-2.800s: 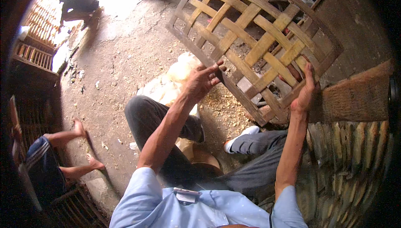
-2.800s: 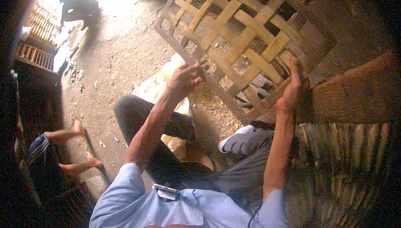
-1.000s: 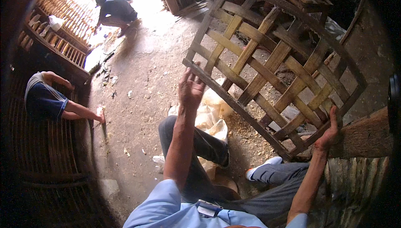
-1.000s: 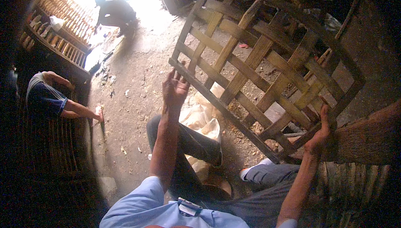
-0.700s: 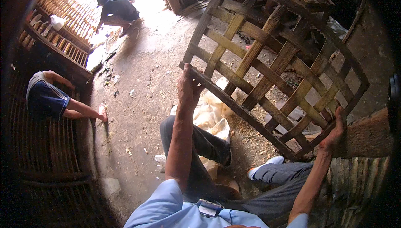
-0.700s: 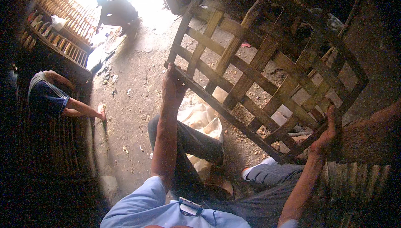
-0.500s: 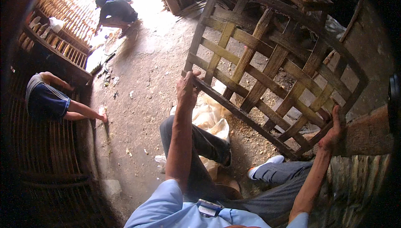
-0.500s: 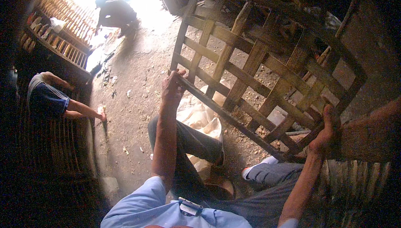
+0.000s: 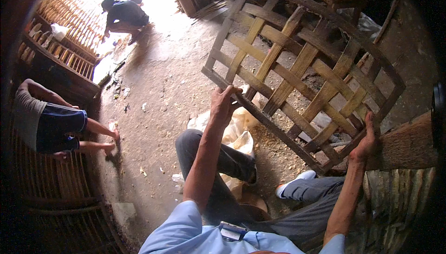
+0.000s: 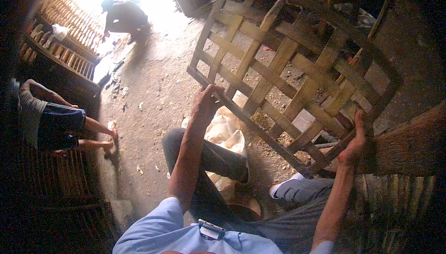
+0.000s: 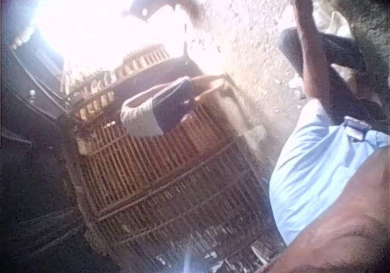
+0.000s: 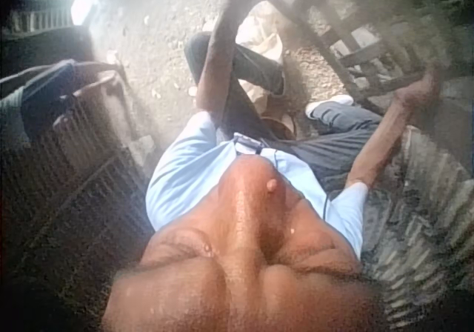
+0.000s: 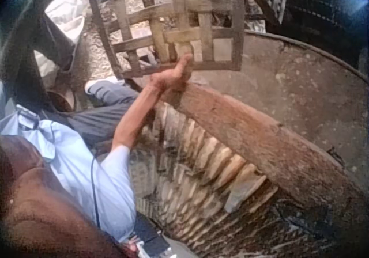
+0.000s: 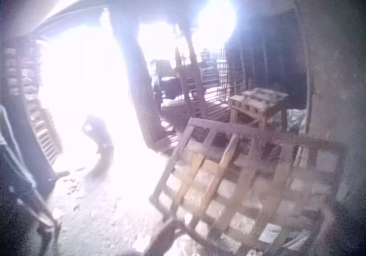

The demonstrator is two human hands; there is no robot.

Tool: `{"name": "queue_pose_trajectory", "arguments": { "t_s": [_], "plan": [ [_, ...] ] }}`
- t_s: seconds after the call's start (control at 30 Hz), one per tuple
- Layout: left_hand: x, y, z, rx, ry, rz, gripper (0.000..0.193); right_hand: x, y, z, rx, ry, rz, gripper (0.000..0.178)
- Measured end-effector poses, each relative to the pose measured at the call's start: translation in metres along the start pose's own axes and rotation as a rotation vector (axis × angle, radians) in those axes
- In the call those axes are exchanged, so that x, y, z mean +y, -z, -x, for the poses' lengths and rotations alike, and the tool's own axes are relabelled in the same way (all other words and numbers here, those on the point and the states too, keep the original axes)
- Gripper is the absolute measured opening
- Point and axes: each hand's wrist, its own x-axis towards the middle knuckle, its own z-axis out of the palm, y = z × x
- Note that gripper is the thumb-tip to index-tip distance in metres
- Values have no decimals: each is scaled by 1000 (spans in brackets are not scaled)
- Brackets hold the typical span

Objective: The person sits on the floor and repairs a wooden lattice by hand, tapping and adjusting slats. They briefly handle a plastic sheet and then resume working on the lattice.

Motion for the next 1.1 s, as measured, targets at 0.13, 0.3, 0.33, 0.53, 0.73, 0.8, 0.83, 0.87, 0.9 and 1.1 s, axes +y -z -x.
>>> {"name": "queue_pose_trajectory", "arguments": {
  "t_s": [0.13, 0.3, 0.33, 0.53, 0.73, 0.8, 0.83, 0.87, 0.9, 1.1],
  "plan": [
    [-16, 2, -7, 159, -97, -150, 30, 13, 3, -7, -149, 167, 1, 54],
    [-12, -4, -5, -66, 4, 243, 39, 0, -13, 5, 33, -23, -175, 57],
    [-10, -11, 1, -130, -66, 227, 32, -6, -14, 7, 48, -20, -176, 57],
    [-5, -2, 2, -260, 33, 240, 23, -4, -11, 7, 18, -44, -140, 77],
    [-20, -15, 9, -218, 37, 3, 27, -6, -23, 17, 76, -3, -39, 75],
    [-34, -23, 13, -258, -9, -17, 34, 0, -13, 13, 66, 60, 35, 75],
    [-35, -26, 19, -245, 16, 0, 31, 3, -10, 11, 58, 91, 70, 74],
    [-36, -32, 19, -247, 81, 96, 29, 5, -8, 9, 65, 58, -11, 70],
    [-38, -37, 20, -247, 149, 193, 26, 6, -6, 6, 71, 22, -89, 65],
    [-34, -30, 10, -30, -25, 95, 26, 17, -16, 11, 48, -18, -117, 64]
  ]
}}
